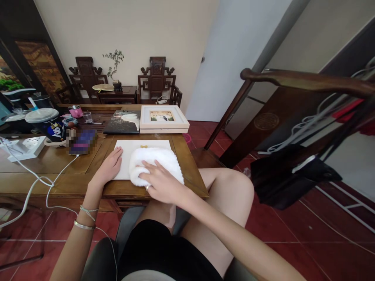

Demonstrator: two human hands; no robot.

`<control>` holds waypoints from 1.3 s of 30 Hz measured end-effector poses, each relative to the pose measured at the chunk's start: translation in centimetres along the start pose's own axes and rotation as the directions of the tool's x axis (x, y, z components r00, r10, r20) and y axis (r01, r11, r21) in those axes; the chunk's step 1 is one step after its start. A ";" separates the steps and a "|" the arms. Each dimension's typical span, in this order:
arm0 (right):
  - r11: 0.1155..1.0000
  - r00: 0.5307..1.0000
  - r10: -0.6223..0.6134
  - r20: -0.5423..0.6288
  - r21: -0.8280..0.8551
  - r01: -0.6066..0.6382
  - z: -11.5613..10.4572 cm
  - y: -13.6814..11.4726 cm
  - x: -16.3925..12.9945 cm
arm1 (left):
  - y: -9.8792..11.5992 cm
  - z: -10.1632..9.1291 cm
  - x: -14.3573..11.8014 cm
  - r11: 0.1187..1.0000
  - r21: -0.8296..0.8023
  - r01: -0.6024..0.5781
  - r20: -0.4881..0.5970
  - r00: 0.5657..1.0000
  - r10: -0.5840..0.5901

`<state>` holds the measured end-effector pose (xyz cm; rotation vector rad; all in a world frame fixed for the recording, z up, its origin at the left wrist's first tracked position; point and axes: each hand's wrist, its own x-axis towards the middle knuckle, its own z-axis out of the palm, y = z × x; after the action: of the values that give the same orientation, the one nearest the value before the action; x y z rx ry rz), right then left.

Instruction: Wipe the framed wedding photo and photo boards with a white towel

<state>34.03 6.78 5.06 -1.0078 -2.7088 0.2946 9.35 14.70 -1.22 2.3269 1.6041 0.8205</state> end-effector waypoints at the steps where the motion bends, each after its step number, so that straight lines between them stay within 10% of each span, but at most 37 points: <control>1: 1.000 1.000 0.014 -0.013 -0.016 -0.014 0.1 0.8 1.0 | 0.0 0.0 0.0 1.000 -0.003 0.002 0.000 1.000 -0.002; 10: 0.983 0.992 0.123 -0.041 -0.135 -0.127 0.2 4.2 8.0 | 0.2 -0.3 0.0 1.000 -0.002 0.010 0.014 1.000 -0.010; 23: 0.999 0.994 -0.034 0.104 0.003 0.034 0.0 -3.9 -0.3 | -0.3 0.5 -0.2 0.999 0.001 -0.034 -0.053 0.998 0.034; 39: 0.975 0.990 0.144 -0.010 -0.172 -0.143 0.1 2.7 8.7 | 0.0 0.0 -0.1 1.000 -0.027 -0.012 -0.017 1.000 0.012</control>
<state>29.25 14.57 5.51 -1.2542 -2.7053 0.0872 9.34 14.55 -1.24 2.3192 1.5767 0.8609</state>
